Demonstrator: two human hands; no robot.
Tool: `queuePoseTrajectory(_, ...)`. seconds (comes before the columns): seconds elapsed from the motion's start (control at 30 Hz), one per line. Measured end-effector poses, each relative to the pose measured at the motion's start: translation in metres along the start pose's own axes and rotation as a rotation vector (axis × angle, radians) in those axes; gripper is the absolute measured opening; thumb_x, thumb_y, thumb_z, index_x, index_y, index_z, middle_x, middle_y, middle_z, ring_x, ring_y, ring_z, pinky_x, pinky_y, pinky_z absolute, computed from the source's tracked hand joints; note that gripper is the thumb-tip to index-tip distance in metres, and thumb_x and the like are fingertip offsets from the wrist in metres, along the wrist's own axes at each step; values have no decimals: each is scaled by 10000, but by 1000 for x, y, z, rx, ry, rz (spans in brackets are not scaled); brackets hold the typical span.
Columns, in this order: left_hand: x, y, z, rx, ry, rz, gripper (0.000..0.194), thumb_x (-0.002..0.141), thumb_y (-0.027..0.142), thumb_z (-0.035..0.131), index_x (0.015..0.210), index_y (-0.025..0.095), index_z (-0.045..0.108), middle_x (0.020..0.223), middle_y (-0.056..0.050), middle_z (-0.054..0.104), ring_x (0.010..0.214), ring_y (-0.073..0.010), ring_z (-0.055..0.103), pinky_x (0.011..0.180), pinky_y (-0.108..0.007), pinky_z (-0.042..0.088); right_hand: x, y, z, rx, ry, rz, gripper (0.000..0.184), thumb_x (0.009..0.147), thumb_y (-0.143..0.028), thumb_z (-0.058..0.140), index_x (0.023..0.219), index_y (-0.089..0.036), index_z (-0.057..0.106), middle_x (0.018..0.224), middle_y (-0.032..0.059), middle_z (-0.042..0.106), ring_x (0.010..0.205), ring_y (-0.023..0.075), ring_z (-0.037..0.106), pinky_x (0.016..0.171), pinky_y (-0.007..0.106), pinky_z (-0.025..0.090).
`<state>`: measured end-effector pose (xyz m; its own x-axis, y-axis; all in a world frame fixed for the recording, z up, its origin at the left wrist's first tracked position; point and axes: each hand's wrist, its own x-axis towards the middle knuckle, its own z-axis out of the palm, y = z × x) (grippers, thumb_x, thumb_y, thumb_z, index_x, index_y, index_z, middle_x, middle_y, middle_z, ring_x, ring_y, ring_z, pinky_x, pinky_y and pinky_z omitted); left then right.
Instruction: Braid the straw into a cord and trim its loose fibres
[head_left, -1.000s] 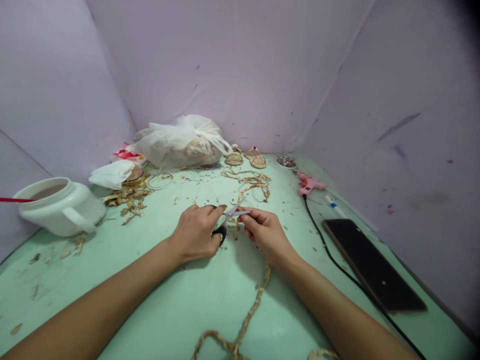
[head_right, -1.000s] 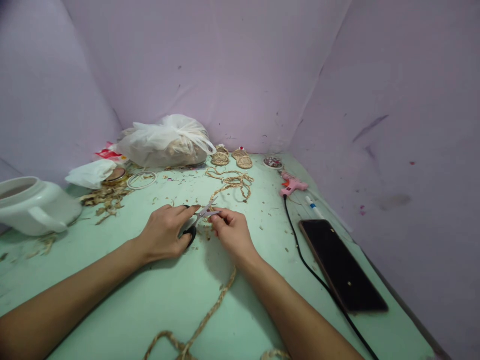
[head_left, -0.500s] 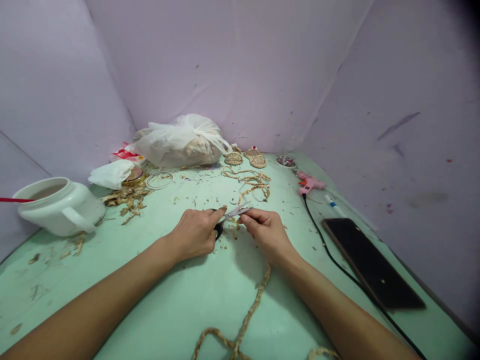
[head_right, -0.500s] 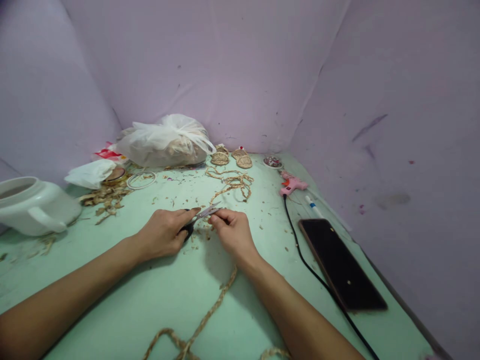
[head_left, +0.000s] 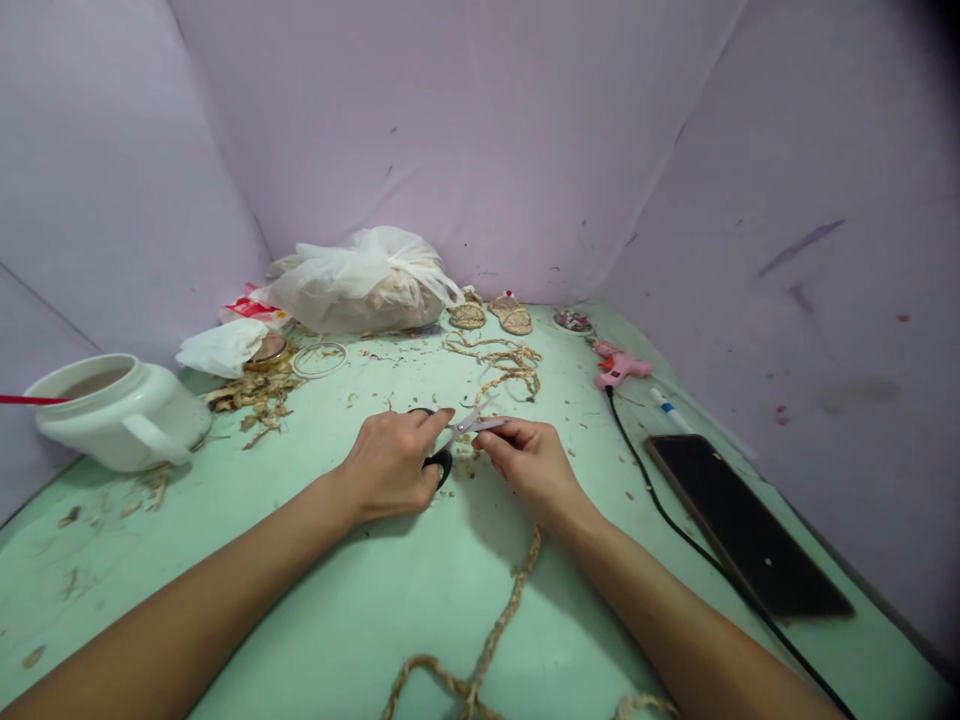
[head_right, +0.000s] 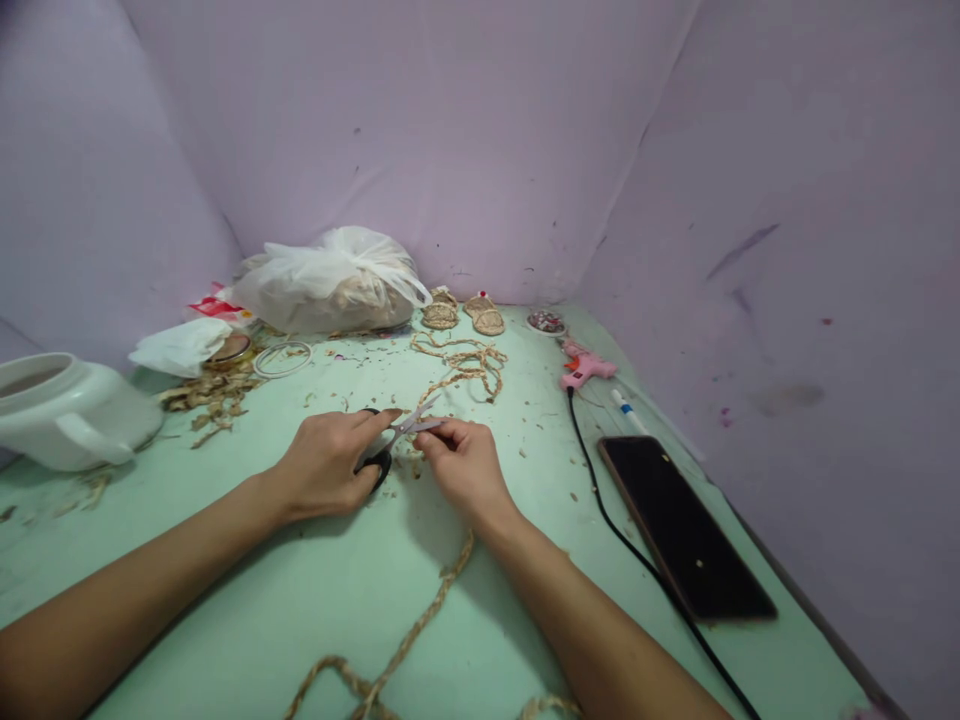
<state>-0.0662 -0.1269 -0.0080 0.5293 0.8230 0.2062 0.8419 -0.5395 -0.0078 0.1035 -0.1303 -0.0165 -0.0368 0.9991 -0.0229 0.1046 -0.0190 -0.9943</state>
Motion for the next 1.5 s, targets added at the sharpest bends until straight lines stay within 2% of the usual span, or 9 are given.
queuePoseTrajectory(0.23,0,0,-3,-14,-69,2,542,672,187,405,1214,202,409,868,-47,642,764,-217,597,608,-296,404,0,0,-2,-55,34,-43,157,609,-276,577,578,-132,631,463,-42,435,450,77,313,443,224,247)
queuePoseTrajectory(0.43,1,-6,3,-332,14,-7,359,679,121,394,978,223,565,680,19,616,597,-127,542,558,-225,374,-1,-3,-3,45,16,-1,155,637,-277,590,642,-130,637,441,-57,435,401,55,302,415,216,242)
queuePoseTrajectory(0.53,3,-10,11,-595,155,-154,262,681,150,446,903,192,578,587,37,552,524,-97,480,511,-200,356,1,0,-1,165,9,78,247,610,-294,625,781,-117,643,585,1,584,427,68,423,416,217,313)
queuePoseTrajectory(0.67,9,-13,16,-985,271,-390,285,651,201,539,929,147,571,600,23,570,526,-102,504,521,-209,400,3,2,1,273,-1,66,396,551,-253,683,918,-121,613,699,31,626,513,97,513,454,230,405)
queuePoseTrajectory(0.83,15,-10,10,-1291,292,-585,366,568,221,628,915,131,550,571,17,593,467,-106,515,502,-237,432,2,2,5,340,-25,36,381,495,-164,698,870,-152,634,880,54,643,673,124,563,582,268,477)
queuePoseTrajectory(1.13,15,-4,9,-1508,230,-723,368,556,266,686,860,142,518,588,-19,633,428,-81,517,381,-154,289,0,4,7,404,-61,59,340,517,-146,693,852,-150,635,719,20,643,628,129,589,580,281,485)
queuePoseTrajectory(1.23,16,-4,12,-1630,186,-685,342,603,271,677,878,155,510,631,-23,635,461,-77,532,391,-141,304,-3,3,7,419,-146,30,320,535,-157,701,851,-161,649,710,10,645,585,113,580,550,263,473)
queuePoseTrajectory(1.43,21,-6,6,-2113,-5,-643,258,666,238,609,893,145,526,682,-58,627,460,-93,518,398,-188,390,-12,5,10,463,-519,69,240,602,-211,701,836,-167,676,699,5,655,559,89,583,581,246,475)
queuePoseTrajectory(1.5,23,-12,-1,-2185,58,-663,243,642,173,600,872,131,532,665,-52,617,445,-75,501,412,-183,407,-12,6,10,493,-523,111,240,613,-232,702,839,-158,671,701,12,656,560,91,592,583,242,480)
